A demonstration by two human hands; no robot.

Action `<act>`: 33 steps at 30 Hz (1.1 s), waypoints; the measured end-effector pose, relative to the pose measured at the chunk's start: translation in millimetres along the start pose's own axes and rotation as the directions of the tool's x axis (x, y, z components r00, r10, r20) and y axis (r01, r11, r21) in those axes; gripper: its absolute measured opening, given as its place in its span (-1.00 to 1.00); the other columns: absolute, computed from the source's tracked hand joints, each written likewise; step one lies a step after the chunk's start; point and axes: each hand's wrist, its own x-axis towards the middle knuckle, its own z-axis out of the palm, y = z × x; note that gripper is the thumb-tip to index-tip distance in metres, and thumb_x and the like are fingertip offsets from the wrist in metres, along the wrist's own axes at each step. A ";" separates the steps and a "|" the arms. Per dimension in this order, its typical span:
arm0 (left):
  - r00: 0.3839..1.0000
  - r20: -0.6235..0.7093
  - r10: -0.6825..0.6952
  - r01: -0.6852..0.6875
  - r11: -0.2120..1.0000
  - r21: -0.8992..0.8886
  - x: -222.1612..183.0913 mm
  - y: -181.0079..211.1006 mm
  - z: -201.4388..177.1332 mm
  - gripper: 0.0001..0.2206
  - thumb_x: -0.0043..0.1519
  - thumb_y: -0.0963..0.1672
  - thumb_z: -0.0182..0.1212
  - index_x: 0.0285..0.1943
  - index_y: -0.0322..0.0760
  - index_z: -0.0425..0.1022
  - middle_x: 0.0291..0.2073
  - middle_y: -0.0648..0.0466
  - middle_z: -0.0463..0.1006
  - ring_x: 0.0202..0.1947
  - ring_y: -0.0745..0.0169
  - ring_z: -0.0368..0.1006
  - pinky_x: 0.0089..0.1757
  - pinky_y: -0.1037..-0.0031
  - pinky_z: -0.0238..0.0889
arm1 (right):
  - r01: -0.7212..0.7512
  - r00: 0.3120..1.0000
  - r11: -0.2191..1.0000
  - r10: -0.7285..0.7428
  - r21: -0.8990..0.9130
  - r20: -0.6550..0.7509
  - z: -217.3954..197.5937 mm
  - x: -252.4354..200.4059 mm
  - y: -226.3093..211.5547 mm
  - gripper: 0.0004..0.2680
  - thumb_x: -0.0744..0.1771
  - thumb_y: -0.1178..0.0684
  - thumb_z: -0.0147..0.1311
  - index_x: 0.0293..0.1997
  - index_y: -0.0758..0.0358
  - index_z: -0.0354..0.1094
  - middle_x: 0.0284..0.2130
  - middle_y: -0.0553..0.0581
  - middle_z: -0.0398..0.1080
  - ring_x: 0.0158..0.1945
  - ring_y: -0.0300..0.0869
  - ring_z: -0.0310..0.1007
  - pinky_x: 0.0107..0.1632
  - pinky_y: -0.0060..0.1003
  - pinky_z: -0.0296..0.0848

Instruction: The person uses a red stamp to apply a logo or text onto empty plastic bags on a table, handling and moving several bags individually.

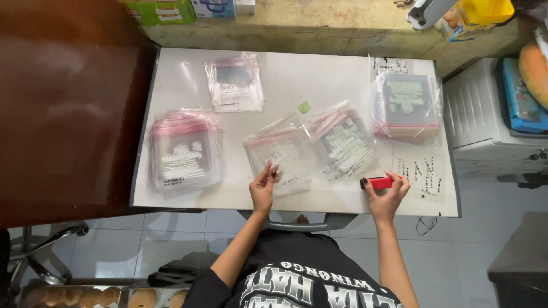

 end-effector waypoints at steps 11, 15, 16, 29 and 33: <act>0.994 0.078 -0.077 0.086 0.989 -0.123 -1.2 21.1 3.4 -0.66 0.29 -0.32 0.15 0.26 -0.45 0.49 -0.06 -0.11 0.66 -0.07 0.20 0.59 0.05 0.37 0.48 | -0.128 0.886 0.955 -0.012 0.269 0.464 66.5 74.8 -92.1 -0.53 0.30 -0.19 0.22 0.27 0.27 0.27 0.04 0.24 0.43 0.10 -0.06 0.44 0.10 -0.20 0.40; 0.995 0.092 -0.022 0.034 0.991 -0.129 -9.4 17.7 0.6 -0.68 0.29 -0.32 0.19 0.24 -0.48 0.51 -0.11 -0.11 0.66 -0.08 0.18 0.58 0.05 0.33 0.49 | -0.511 0.351 0.847 0.050 0.147 0.935 127.7 102.1 -34.7 -0.69 0.34 -0.11 0.17 0.07 0.31 0.45 -0.23 0.12 0.57 -0.22 -0.20 0.56 -0.25 -0.35 0.40; 0.997 0.071 -0.015 0.025 0.991 -0.129 -9.8 20.1 1.3 -0.68 0.29 -0.32 0.19 0.24 -0.48 0.51 -0.11 -0.11 0.66 -0.08 0.18 0.58 0.05 0.33 0.49 | -0.502 0.337 0.852 0.036 0.147 0.941 128.2 106.7 -34.6 -0.69 0.34 -0.11 0.17 0.07 0.31 0.45 -0.23 0.12 0.57 -0.22 -0.20 0.56 -0.25 -0.35 0.40; 0.990 -0.143 -0.003 0.010 0.999 0.048 -12.2 7.7 -2.6 -0.68 0.31 -0.25 0.19 0.27 -0.45 0.50 -0.06 -0.08 0.66 -0.16 0.22 0.63 -0.11 0.44 0.50 | -0.130 0.544 0.983 -0.037 0.129 0.838 92.1 189.4 -15.2 -0.80 0.34 -0.05 0.17 -0.05 0.24 0.48 -0.37 0.15 0.56 -0.36 -0.24 0.56 -0.32 -0.30 0.45; 0.975 -0.220 -0.011 0.039 0.992 0.119 -13.5 -4.4 -12.1 -0.66 0.26 -0.28 0.19 0.25 -0.41 0.51 0.10 -0.03 0.59 -0.19 0.27 0.63 -0.27 0.49 0.49 | 0.002 0.613 0.991 0.104 -0.133 0.783 95.8 203.2 23.4 -0.69 0.31 -0.13 0.28 -0.10 0.36 0.45 -0.37 0.28 0.59 -0.35 -0.10 0.60 -0.27 -0.15 0.50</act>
